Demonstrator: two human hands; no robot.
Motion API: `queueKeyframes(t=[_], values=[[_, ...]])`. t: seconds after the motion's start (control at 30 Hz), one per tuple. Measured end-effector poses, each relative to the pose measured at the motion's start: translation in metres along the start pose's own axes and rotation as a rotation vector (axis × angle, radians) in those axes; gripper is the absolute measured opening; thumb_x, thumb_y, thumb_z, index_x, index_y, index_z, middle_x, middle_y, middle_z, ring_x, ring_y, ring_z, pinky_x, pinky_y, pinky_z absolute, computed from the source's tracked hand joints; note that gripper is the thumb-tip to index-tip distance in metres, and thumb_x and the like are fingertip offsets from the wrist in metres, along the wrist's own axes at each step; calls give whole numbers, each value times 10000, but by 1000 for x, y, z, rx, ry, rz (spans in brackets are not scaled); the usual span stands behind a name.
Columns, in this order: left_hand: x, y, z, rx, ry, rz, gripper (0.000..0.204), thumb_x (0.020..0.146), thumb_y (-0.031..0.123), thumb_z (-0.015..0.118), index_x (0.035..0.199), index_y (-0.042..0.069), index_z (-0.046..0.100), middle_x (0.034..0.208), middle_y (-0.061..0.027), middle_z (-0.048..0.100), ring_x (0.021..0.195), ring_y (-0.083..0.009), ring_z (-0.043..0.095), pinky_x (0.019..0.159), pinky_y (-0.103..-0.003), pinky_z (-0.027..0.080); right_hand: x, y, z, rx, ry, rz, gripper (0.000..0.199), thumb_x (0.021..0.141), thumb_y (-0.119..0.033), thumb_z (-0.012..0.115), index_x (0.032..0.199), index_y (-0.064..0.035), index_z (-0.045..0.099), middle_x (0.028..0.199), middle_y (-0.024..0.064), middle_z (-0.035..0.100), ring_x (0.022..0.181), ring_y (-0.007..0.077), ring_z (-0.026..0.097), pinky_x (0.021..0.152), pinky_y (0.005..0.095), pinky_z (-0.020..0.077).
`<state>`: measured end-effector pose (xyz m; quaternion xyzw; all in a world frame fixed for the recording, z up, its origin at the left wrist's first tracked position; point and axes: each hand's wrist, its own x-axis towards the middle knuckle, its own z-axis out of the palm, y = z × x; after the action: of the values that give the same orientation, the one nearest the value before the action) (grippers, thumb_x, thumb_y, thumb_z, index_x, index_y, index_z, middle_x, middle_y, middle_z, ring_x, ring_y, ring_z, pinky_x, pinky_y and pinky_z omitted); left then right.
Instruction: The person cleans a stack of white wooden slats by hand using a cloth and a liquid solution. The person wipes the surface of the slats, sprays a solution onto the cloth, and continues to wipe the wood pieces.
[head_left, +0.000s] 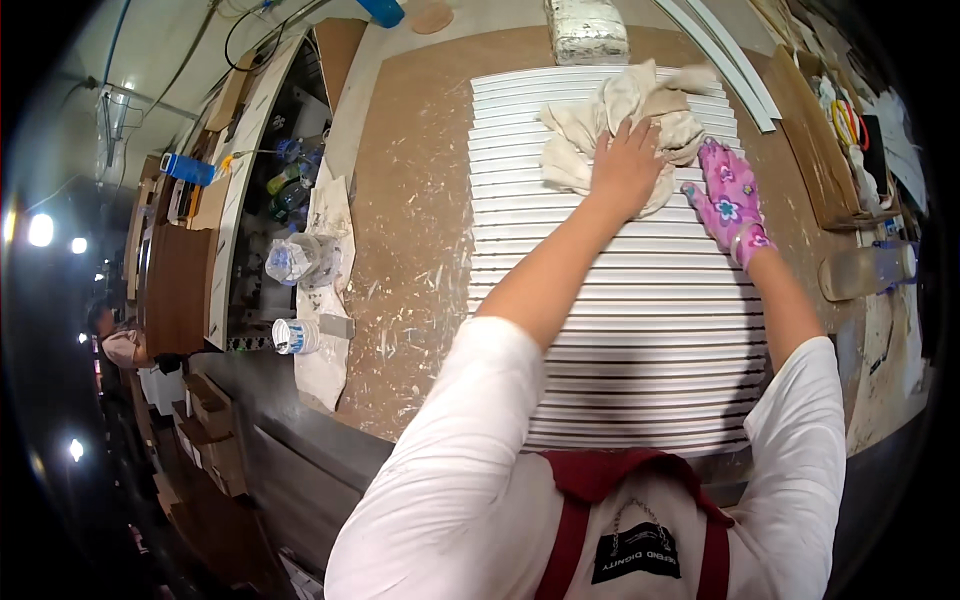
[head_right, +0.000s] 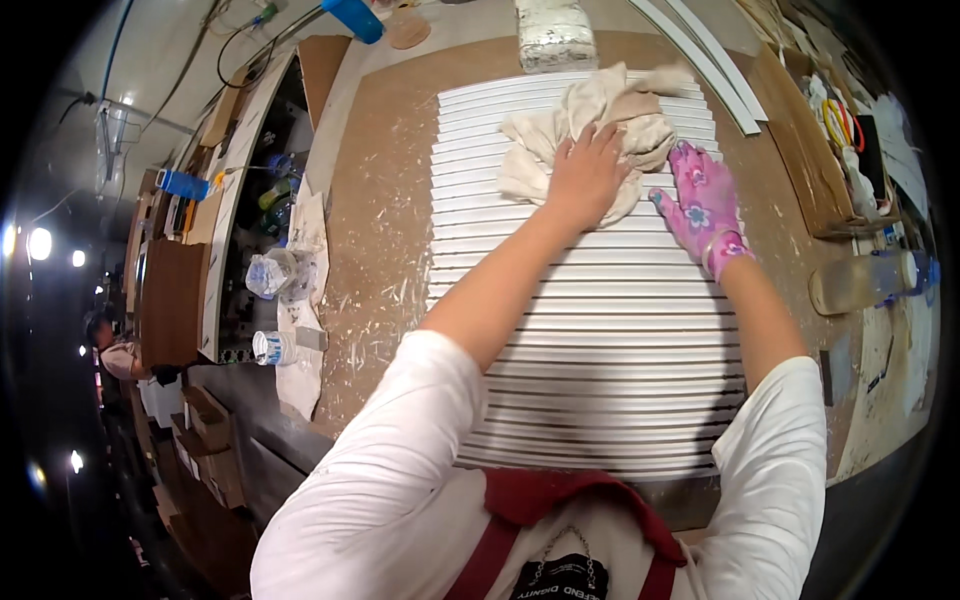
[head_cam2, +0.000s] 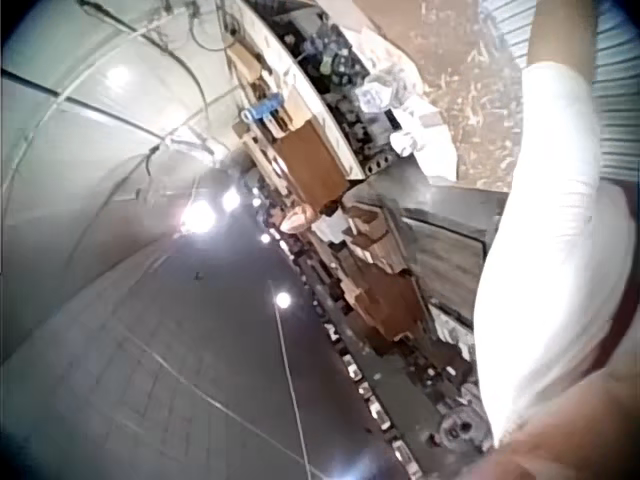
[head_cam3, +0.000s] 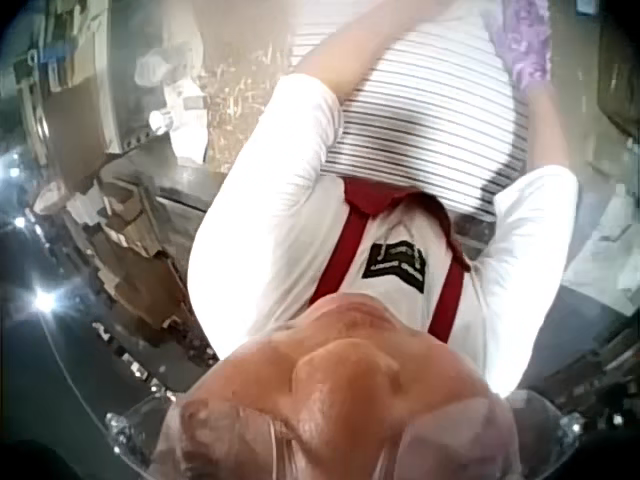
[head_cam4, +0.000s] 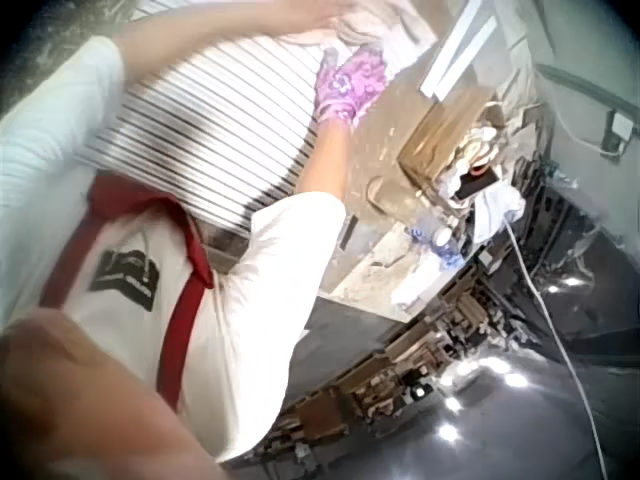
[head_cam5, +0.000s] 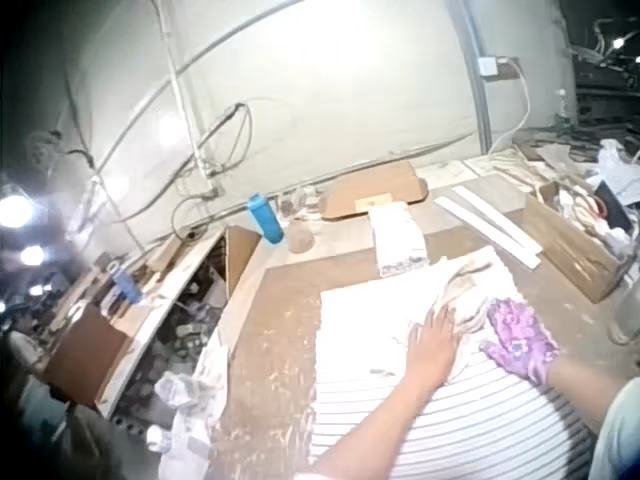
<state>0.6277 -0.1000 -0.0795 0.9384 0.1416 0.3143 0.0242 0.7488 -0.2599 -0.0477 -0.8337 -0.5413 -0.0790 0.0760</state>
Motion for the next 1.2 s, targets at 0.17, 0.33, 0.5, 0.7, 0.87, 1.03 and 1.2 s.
queueKeyframes(t=[0.17,0.33,0.5,0.7,0.87,1.03,1.2], values=[[-45,-98,-55,62,-248,-316,452,914,247,512,1285,-10,491,1240,-200,550,1114,-357,537,951,-456,412,-3,8,8,-88,-16,24,611,948,-443,439,1394,-26,404,1453,173,391,1353,342,334,1139,443,215],[-93,-230,-130,122,-271,-663,302,895,225,521,1060,0,637,1181,-226,567,1070,-391,545,926,-426,443,2,-5,0,-36,-69,42,618,945,-453,431,1407,-44,397,1476,147,373,1375,318,316,1149,450,195],[29,-125,-100,-35,27,-213,405,752,264,712,1054,2,647,1172,-198,558,1100,-347,527,945,-435,433,-3,7,0,-8,-49,69,618,932,-437,466,1402,-42,398,1472,147,377,1382,318,300,1156,447,174],[11,-105,3,-28,-101,-100,374,810,237,650,1133,52,609,1137,-149,606,1074,-324,565,888,-436,464,-2,4,-6,-11,-17,69,619,915,-433,505,1377,-30,424,1447,163,400,1347,335,345,1145,461,201],[-54,-231,-101,263,-264,-355,335,877,197,565,1144,-4,582,1082,-204,610,1021,-366,564,900,-457,448,-3,7,9,15,58,21,620,918,-439,497,1372,-22,431,1434,163,419,1341,333,351,1135,463,221],[18,-171,-98,21,-26,-418,390,870,255,565,1165,1,552,1079,-217,595,1024,-373,563,888,-456,448,-4,11,8,-7,42,39,616,919,-434,499,1369,-19,434,1427,168,424,1340,336,352,1135,461,221],[24,-104,-25,-5,-193,-145,238,891,225,526,1060,84,618,960,-185,591,943,-362,585,806,-458,475,0,6,1,-29,56,7,615,903,-417,531,1343,6,457,1408,186,442,1309,343,389,1106,461,265]])
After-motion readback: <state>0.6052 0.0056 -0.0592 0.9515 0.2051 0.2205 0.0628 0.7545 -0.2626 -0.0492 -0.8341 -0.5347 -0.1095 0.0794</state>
